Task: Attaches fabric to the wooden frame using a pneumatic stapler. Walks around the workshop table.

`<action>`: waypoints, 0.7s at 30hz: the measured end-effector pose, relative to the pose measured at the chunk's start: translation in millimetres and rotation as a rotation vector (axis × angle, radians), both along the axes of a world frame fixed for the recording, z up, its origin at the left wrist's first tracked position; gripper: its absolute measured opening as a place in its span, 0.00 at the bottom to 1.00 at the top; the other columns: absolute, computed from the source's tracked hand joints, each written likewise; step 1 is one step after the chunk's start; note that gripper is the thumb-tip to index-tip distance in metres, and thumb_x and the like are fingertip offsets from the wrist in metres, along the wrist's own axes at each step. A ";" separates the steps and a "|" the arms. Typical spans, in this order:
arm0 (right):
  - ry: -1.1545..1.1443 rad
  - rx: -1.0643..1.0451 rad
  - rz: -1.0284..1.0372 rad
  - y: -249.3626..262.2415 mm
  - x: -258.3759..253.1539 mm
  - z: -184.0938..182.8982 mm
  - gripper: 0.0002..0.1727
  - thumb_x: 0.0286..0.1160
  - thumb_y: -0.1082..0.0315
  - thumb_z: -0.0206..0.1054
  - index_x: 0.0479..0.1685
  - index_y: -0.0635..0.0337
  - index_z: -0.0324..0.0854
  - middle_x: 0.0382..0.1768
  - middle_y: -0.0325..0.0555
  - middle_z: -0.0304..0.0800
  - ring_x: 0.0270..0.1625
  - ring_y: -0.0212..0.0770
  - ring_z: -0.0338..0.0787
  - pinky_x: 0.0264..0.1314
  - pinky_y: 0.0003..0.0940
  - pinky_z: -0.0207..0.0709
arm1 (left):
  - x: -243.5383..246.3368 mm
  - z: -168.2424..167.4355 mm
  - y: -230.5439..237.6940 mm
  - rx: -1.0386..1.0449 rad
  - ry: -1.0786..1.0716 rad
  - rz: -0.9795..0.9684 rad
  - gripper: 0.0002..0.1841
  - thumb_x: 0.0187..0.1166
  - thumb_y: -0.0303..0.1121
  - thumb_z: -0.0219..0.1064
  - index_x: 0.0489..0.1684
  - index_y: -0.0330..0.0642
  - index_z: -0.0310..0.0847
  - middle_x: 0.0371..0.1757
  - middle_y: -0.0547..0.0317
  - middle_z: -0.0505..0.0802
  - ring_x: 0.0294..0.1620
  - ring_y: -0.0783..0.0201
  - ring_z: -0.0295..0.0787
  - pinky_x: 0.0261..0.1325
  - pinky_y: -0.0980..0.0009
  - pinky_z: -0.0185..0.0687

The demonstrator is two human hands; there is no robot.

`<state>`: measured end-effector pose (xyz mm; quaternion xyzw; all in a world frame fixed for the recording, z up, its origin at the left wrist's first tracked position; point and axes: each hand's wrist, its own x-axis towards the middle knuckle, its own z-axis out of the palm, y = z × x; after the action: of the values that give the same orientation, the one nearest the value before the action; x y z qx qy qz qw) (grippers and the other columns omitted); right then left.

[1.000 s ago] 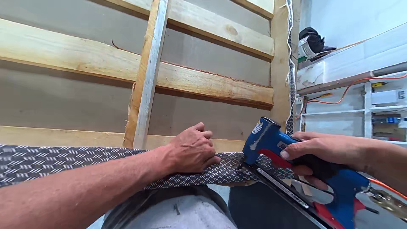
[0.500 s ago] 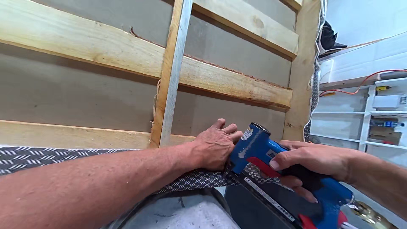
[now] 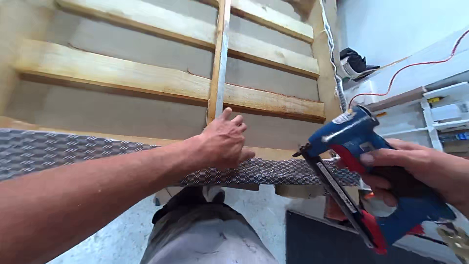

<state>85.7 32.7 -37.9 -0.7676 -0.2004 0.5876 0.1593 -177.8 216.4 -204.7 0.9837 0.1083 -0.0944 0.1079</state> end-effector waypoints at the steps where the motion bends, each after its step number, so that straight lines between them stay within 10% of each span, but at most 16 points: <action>1: -0.008 0.079 -0.014 -14.2 -2.2 -4.6 0.13 0.78 0.57 0.55 0.41 0.56 0.79 0.14 0.46 0.77 0.12 0.41 0.82 0.15 0.41 0.86 | -11.4 -2.5 -5.7 0.002 0.055 0.014 0.46 0.83 0.73 0.33 0.34 0.44 0.92 0.61 0.51 0.92 0.78 0.47 0.77 0.90 0.34 0.46; 4: 0.047 0.220 -0.004 -45.6 -8.3 -28.1 0.15 0.69 0.52 0.66 0.44 0.53 0.84 0.17 0.46 0.82 0.15 0.41 0.85 0.19 0.37 0.86 | -24.3 -3.8 -8.8 -0.172 0.215 0.059 0.42 0.78 0.75 0.45 0.39 0.46 0.94 0.68 0.54 0.89 0.86 0.49 0.67 0.94 0.36 0.22; 9: 0.153 0.240 0.006 -66.1 -29.3 -51.2 0.15 0.67 0.50 0.66 0.42 0.51 0.84 0.19 0.46 0.84 0.17 0.41 0.87 0.21 0.38 0.88 | -33.3 6.5 -1.5 -0.178 -0.083 -0.007 0.18 0.81 0.55 0.66 0.32 0.55 0.94 0.68 0.67 0.87 0.79 0.56 0.75 0.89 0.29 0.37; 21: 0.169 -0.183 0.278 76.7 -29.2 -39.4 0.18 0.89 0.53 0.51 0.48 0.58 0.78 0.18 0.48 0.80 0.16 0.42 0.85 0.20 0.38 0.86 | -22.8 -17.5 6.0 -0.164 0.082 0.130 0.24 0.75 0.67 0.63 0.31 0.61 0.96 0.74 0.69 0.85 0.91 0.51 0.57 0.89 0.27 0.21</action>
<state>56.4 109.4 -77.2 -0.6918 -0.2360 0.6820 0.0224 -200.6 222.4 -222.2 0.9578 0.1682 -0.1361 0.1892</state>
